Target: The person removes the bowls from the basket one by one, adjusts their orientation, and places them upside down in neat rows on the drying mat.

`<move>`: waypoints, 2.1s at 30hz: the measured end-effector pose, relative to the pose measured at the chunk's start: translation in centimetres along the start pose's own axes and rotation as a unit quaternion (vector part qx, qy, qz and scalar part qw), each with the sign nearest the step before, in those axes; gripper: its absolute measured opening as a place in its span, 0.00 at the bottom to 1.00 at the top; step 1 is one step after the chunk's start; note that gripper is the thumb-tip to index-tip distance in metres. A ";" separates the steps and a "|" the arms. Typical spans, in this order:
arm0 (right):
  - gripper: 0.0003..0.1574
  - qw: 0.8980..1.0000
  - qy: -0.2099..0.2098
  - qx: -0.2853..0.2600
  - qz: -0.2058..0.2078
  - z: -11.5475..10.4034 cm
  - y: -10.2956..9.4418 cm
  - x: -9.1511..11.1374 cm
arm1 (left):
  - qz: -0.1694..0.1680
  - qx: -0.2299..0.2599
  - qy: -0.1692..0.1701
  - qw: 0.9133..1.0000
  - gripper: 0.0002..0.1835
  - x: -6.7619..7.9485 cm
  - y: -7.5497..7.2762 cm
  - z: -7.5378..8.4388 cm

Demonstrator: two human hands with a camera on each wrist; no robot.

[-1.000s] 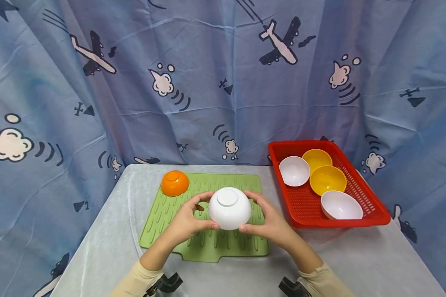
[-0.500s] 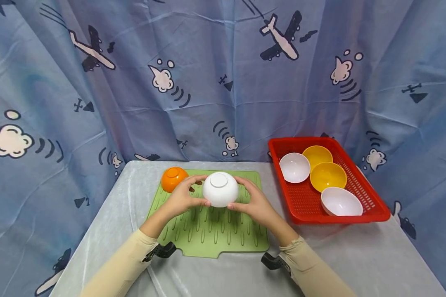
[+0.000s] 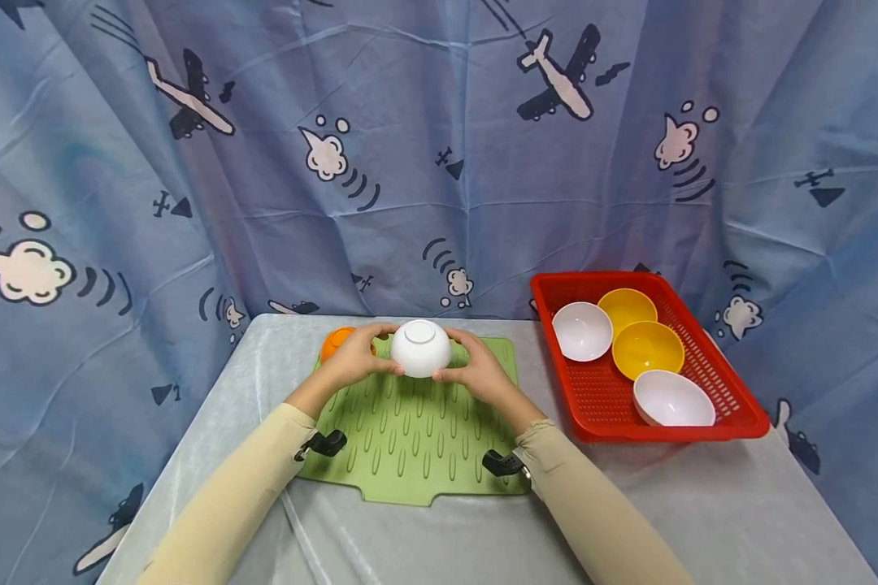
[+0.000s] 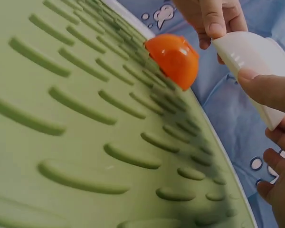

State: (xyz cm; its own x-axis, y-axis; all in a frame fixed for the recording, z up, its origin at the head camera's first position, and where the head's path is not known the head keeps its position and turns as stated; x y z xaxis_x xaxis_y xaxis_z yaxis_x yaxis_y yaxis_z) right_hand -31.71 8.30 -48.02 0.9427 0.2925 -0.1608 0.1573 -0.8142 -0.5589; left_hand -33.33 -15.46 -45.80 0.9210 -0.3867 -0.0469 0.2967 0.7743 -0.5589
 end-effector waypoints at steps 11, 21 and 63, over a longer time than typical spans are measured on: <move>0.57 0.999 0.025 0.026 -0.015 2.4 0.9 -3.0 | 0.019 -0.077 -0.019 0.997 0.42 -2.6 0.2 -1.2; 0.56 0.994 0.036 0.107 -0.014 3.8 1.8 -3.8 | 0.001 -0.211 0.004 0.978 0.42 -4.1 0.5 -1.9; 0.53 0.981 0.045 0.186 -0.044 4.3 3.3 -3.9 | 0.026 -0.073 -0.011 0.997 0.33 -4.8 1.5 -2.2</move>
State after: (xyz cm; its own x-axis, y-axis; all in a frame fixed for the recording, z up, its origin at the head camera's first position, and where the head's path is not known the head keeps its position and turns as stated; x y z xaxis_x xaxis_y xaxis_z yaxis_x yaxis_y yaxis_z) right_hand -36.11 6.63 -52.71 0.9548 0.2951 -0.0351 0.1375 -0.5436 -0.8280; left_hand -37.85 -13.55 -48.28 0.9399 -0.3358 -0.0622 0.2096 0.7109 -0.6714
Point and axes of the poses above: each hand's wrist, its own x-axis away from the middle knuckle, its own y-axis out of the palm, z = x × y, the point moved 4 cm from there along -x, towards the middle knuckle, and after that the axes turned 5 degrees about x, right-handed, at the moved point
